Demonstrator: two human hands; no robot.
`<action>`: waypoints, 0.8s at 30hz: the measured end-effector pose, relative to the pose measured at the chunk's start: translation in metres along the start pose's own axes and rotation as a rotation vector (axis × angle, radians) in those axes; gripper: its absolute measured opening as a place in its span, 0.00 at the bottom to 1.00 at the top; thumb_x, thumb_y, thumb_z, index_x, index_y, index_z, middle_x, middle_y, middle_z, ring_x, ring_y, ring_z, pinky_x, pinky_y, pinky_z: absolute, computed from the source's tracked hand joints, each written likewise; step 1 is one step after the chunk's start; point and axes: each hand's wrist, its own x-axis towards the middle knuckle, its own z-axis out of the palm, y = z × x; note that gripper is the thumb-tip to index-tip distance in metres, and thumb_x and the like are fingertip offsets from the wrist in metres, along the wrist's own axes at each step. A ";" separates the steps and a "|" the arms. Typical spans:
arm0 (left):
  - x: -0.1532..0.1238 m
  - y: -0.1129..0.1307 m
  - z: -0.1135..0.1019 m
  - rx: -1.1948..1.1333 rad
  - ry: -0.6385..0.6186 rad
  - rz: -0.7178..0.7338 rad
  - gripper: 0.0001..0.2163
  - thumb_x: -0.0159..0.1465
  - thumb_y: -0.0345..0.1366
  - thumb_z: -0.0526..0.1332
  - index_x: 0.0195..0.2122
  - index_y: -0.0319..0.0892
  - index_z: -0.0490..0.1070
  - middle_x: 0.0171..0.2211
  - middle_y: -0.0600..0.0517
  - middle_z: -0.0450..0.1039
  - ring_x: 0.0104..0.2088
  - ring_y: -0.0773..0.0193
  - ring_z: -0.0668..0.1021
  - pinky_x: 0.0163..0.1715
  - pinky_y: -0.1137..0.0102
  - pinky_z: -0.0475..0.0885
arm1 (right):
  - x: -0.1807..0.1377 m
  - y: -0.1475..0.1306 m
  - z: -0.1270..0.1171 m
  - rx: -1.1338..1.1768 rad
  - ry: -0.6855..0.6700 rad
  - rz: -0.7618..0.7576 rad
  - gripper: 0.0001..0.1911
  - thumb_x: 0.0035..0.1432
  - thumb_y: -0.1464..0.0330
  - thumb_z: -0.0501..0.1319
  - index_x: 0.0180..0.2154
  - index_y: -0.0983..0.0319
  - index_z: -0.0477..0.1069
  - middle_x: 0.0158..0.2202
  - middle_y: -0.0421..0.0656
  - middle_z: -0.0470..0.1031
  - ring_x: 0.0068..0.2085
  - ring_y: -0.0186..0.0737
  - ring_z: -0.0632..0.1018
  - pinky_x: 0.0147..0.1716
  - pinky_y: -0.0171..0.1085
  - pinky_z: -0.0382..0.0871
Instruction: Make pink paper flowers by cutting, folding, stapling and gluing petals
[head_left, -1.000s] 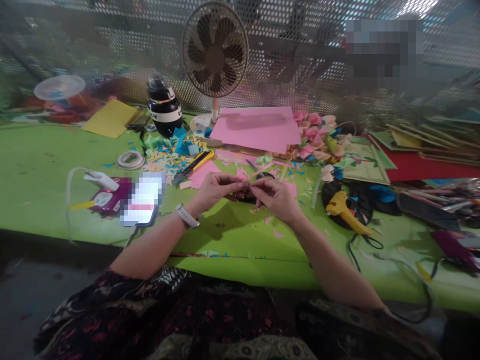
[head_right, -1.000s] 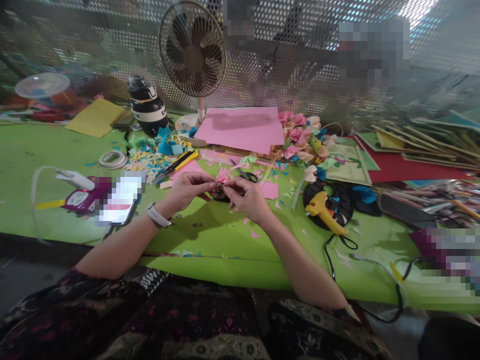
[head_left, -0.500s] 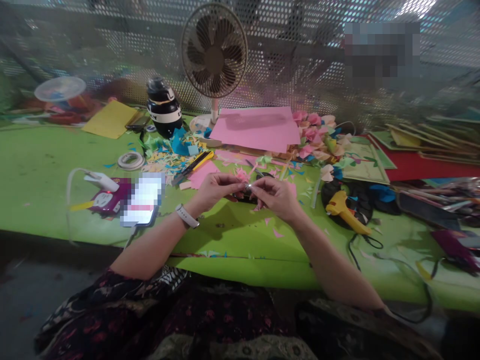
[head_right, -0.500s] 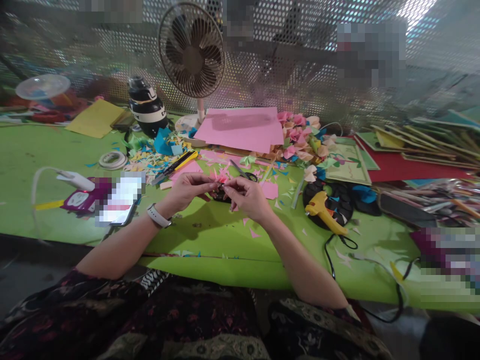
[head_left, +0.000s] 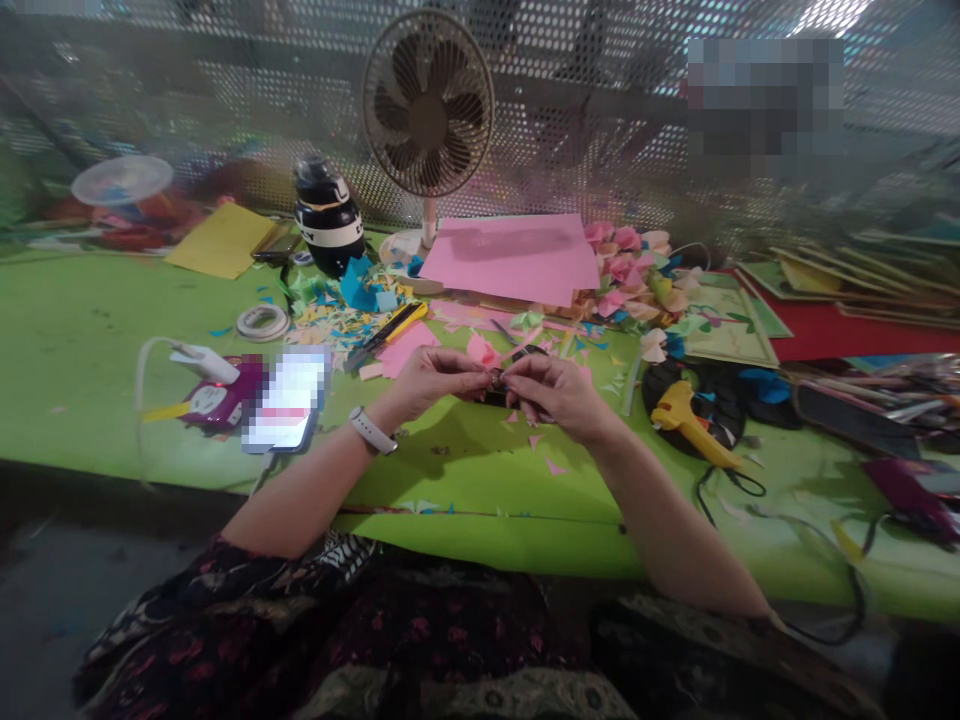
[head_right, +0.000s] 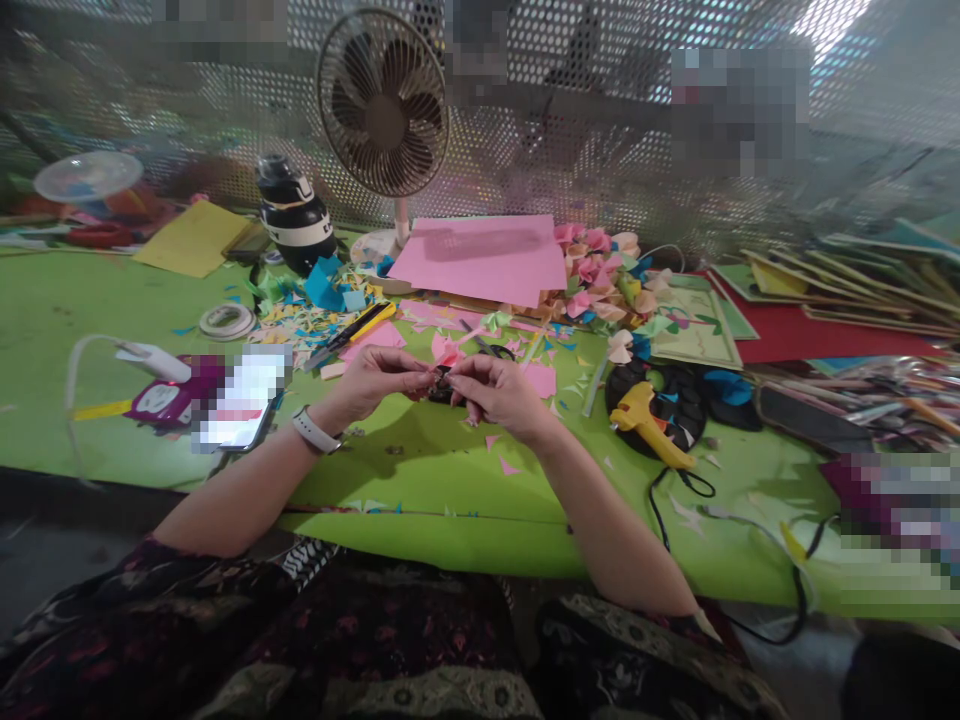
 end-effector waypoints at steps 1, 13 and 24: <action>0.000 0.000 0.000 -0.001 -0.006 0.000 0.14 0.46 0.43 0.77 0.29 0.40 0.82 0.26 0.49 0.80 0.24 0.69 0.78 0.30 0.71 0.77 | 0.000 0.001 -0.001 0.007 -0.009 0.005 0.21 0.50 0.53 0.71 0.33 0.64 0.71 0.23 0.37 0.75 0.15 0.23 0.67 0.11 0.26 0.51; -0.002 0.003 0.004 0.035 -0.007 0.035 0.15 0.47 0.46 0.76 0.27 0.40 0.80 0.24 0.50 0.79 0.23 0.69 0.77 0.27 0.73 0.75 | 0.000 0.001 0.000 0.035 -0.052 0.023 0.20 0.50 0.54 0.71 0.33 0.63 0.71 0.23 0.36 0.74 0.15 0.23 0.66 0.11 0.26 0.53; -0.002 0.001 0.007 0.036 0.024 0.036 0.13 0.48 0.46 0.75 0.28 0.42 0.81 0.26 0.51 0.79 0.25 0.69 0.76 0.27 0.72 0.72 | 0.000 0.003 0.001 0.012 -0.088 0.020 0.19 0.52 0.54 0.70 0.31 0.62 0.69 0.24 0.36 0.75 0.15 0.23 0.66 0.11 0.26 0.54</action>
